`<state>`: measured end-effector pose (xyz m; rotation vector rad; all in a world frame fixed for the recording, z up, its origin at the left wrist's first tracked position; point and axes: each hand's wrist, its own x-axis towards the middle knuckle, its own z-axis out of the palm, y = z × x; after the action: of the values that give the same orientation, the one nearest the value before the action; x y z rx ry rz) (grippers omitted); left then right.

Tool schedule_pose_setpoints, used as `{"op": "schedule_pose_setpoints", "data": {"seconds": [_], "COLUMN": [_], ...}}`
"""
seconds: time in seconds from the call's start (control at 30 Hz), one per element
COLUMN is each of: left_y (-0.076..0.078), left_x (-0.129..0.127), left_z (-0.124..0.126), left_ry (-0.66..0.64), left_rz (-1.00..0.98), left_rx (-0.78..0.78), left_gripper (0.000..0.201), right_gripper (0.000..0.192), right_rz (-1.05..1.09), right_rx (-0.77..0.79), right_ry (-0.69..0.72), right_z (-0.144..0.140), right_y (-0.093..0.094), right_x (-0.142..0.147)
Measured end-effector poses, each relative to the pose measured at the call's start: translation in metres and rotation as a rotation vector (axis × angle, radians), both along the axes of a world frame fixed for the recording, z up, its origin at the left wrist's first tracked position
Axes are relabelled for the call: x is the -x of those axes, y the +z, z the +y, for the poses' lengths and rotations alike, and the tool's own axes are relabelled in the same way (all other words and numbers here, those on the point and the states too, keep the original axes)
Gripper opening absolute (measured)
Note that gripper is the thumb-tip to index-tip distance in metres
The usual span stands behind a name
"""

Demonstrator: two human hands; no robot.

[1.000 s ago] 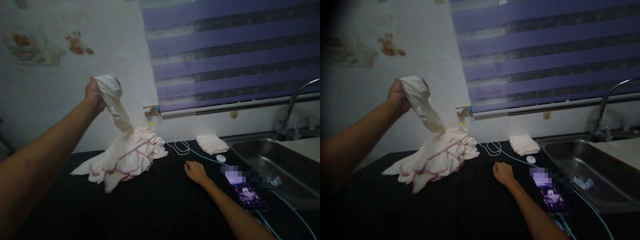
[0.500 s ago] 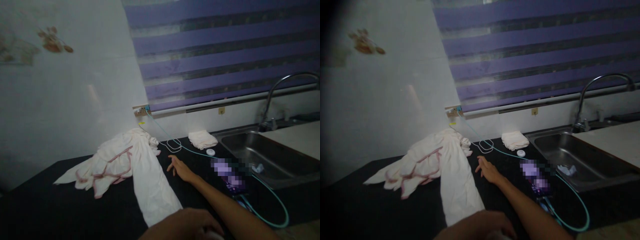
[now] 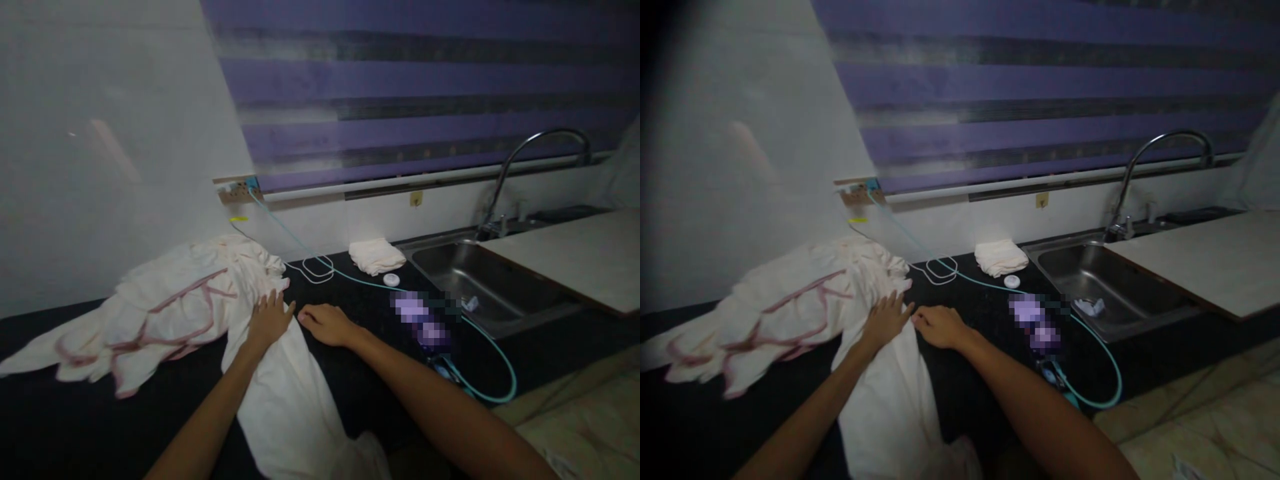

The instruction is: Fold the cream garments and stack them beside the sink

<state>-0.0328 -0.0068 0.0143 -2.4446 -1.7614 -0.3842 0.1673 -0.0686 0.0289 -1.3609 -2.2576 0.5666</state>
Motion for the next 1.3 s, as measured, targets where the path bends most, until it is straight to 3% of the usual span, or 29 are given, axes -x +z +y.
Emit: {"op": "schedule_pose_setpoints", "data": {"seconds": [0.13, 0.23, 0.3, 0.43, 0.53, 0.6, 0.8, 0.97, 1.07, 1.17, 1.3], "left_y": [-0.012, -0.024, -0.028, -0.018, -0.005, 0.001, 0.0, 0.002, 0.01, 0.017, 0.018], "left_x": [-0.009, -0.033, -0.052, -0.073, -0.067, -0.059, -0.047, -0.042, -0.035, -0.021, -0.002], "left_z": [-0.007, -0.017, -0.028, -0.047, -0.047, -0.041, -0.025, -0.03, -0.032, -0.028, -0.02], "left_ry": [-0.055, -0.119, -0.233, -0.47, -0.419, -0.402, -0.57, -0.666, -0.692, -0.63, -0.501], "left_rz": [-0.014, -0.022, -0.074, -0.483, -0.91, -1.065, -1.097, -0.992, -0.942, -0.912, -0.9], "left_rx": [0.022, 0.035, 0.047, 0.157, 0.418, 0.581, 1.069, 1.403, 1.504, 1.523, 1.482], "left_gripper": [0.052, 0.057, 0.063, 0.069, 0.041, 0.024, 0.021, 0.025, 0.033, 0.038, 0.077], "right_gripper": [0.032, 0.038, 0.041, 0.043, 0.044, 0.045, 0.045, 0.044, 0.05, 0.03, 0.013], "right_rz": [0.24, 0.477, 0.563, 0.596, 0.587, 0.61, 0.723, 0.615, 0.423, 0.301, 0.446], "right_rx": [-0.057, -0.129, -0.127, -0.094, -0.066, -0.064, -0.07, -0.031, -0.026, -0.073, -0.099], "right_ry": [-0.037, -0.246, -0.395, -0.48, -0.449, -0.404, -0.048, 0.182, 0.213, 0.232, 0.229], "right_z": [0.011, 0.024, 0.03, 0.036, 0.037, 0.039, 0.042, 0.04, 0.037, 0.033, 0.028], "right_y": [-0.009, -0.018, -0.022, -0.024, -0.025, -0.028, -0.04, -0.041, -0.037, -0.033, -0.029], "right_x": [-0.002, -0.004, -0.007, -0.012, -0.014, -0.014, -0.012, -0.016, -0.017, -0.015, -0.006]}}
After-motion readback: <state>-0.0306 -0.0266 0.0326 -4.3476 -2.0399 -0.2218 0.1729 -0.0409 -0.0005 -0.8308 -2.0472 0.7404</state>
